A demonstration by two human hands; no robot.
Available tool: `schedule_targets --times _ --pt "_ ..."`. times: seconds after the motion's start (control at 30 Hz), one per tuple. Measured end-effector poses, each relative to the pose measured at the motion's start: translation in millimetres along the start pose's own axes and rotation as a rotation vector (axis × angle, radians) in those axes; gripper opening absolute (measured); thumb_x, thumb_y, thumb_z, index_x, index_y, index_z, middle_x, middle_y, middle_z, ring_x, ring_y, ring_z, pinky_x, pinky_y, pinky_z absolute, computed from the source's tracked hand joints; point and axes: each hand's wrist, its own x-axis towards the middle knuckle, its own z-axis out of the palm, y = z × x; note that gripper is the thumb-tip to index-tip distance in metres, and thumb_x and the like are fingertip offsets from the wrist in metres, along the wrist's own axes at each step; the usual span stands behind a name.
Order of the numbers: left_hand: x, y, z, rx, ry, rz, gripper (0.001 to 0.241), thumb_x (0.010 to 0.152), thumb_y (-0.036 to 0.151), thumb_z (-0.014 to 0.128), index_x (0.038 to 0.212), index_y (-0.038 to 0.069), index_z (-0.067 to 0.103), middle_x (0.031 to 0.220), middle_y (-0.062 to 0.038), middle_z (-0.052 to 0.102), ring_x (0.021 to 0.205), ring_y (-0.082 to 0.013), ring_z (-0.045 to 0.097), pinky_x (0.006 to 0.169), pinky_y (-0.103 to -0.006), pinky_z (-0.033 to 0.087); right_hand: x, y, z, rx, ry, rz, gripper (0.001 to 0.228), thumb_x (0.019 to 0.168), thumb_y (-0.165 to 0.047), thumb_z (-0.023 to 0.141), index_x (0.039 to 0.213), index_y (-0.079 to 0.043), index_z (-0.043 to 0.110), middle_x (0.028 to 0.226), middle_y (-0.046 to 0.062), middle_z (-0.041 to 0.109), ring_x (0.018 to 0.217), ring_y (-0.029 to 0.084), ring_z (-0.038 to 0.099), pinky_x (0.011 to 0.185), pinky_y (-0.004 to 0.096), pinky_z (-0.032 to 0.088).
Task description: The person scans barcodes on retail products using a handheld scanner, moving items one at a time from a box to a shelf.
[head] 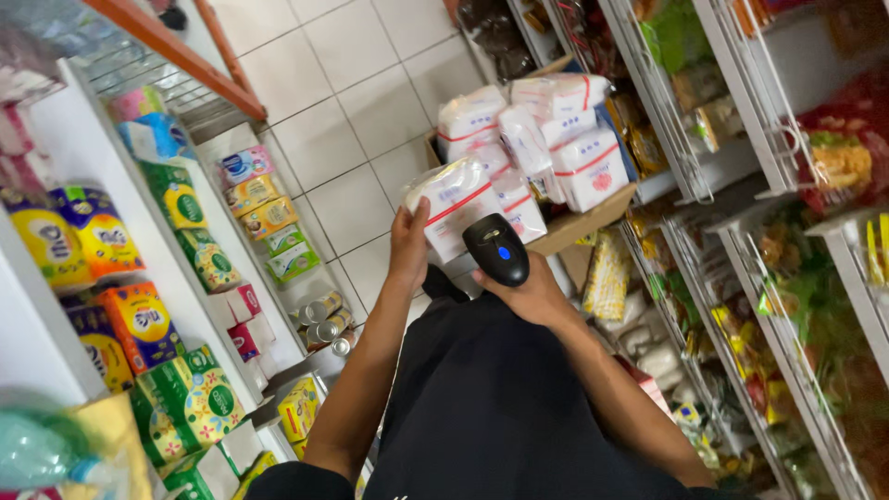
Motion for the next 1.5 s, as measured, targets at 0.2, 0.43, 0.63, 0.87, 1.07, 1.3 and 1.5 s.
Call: schedule_targets --times 0.2,0.43,0.63,0.87,1.07,1.3,1.5 --pt "-7 -10 3 0.024 -0.078 -0.053 0.042 0.102 0.034 0.062 0.13 0.003 0.058 0.119 -0.007 0.066 0.106 -0.0146 0.065 0.087 -0.0318 0.057 -14 21 1 0.096 0.035 0.081 0.038 0.082 -0.029 0.083 0.107 -0.003 0.071 0.092 0.006 0.076 0.084 0.013 0.07 0.077 0.032 0.056" --pt "-16 -27 31 0.254 -0.29 -0.121 0.042 0.102 0.029 0.064 0.131 -0.001 0.057 0.121 -0.009 0.068 0.108 -0.0156 0.066 0.094 -0.0325 0.055 -42 62 -4 0.221 0.564 0.155 0.046 0.082 -0.03 0.085 0.117 -0.004 0.069 0.103 0.006 0.075 0.092 0.015 0.067 0.086 0.033 0.054" --pt "-33 -62 65 0.501 -0.77 -0.155 0.062 0.089 0.017 0.075 0.141 0.004 0.043 0.128 -0.005 0.06 0.113 -0.0113 0.06 0.096 -0.0284 0.052 -103 116 23 0.298 0.931 0.315 0.037 0.086 -0.03 0.085 0.111 -0.005 0.074 0.102 0.005 0.077 0.093 0.014 0.069 0.088 0.034 0.055" --pt "-73 -130 86 0.838 -0.979 -0.434 0.041 0.095 0.02 0.076 0.125 -0.001 0.059 0.116 -0.012 0.07 0.103 -0.0161 0.067 0.09 -0.0325 0.056 -198 194 116 0.803 1.367 0.592 0.029 0.087 -0.023 0.083 0.105 -0.004 0.073 0.093 0.006 0.073 0.082 0.014 0.065 0.074 0.033 0.052" --pt "-142 -172 110 1.013 -1.18 -0.547 0.041 0.091 0.023 0.075 0.124 0.005 0.058 0.114 -0.009 0.07 0.101 -0.0145 0.067 0.088 -0.0304 0.056 -283 310 181 1.208 1.74 0.715 0.025 0.085 -0.022 0.08 0.101 -0.006 0.072 0.089 0.003 0.073 0.078 0.014 0.069 0.066 0.03 0.053" --pt "-221 -236 150 1.265 -1.208 -0.605 0.039 0.09 0.022 0.075 0.121 0.005 0.06 0.11 -0.008 0.071 0.097 -0.0135 0.068 0.083 -0.0298 0.057 -349 418 211 1.231 1.845 1.0 0.027 0.089 -0.022 0.079 0.103 0.001 0.074 0.088 0.008 0.07 0.076 0.019 0.064 0.068 0.034 0.053" --pt "-250 -280 162 1.369 -1.173 -0.628 0.037 0.09 0.021 0.076 0.12 0.005 0.061 0.103 -0.006 0.071 0.092 -0.0119 0.066 0.08 -0.0276 0.055 -364 478 186 1.096 2.072 0.838 0.065 0.084 -0.022 0.091 0.126 0.006 0.05 0.091 0.002 0.077 0.082 0.009 0.068 0.082 0.024 0.047"
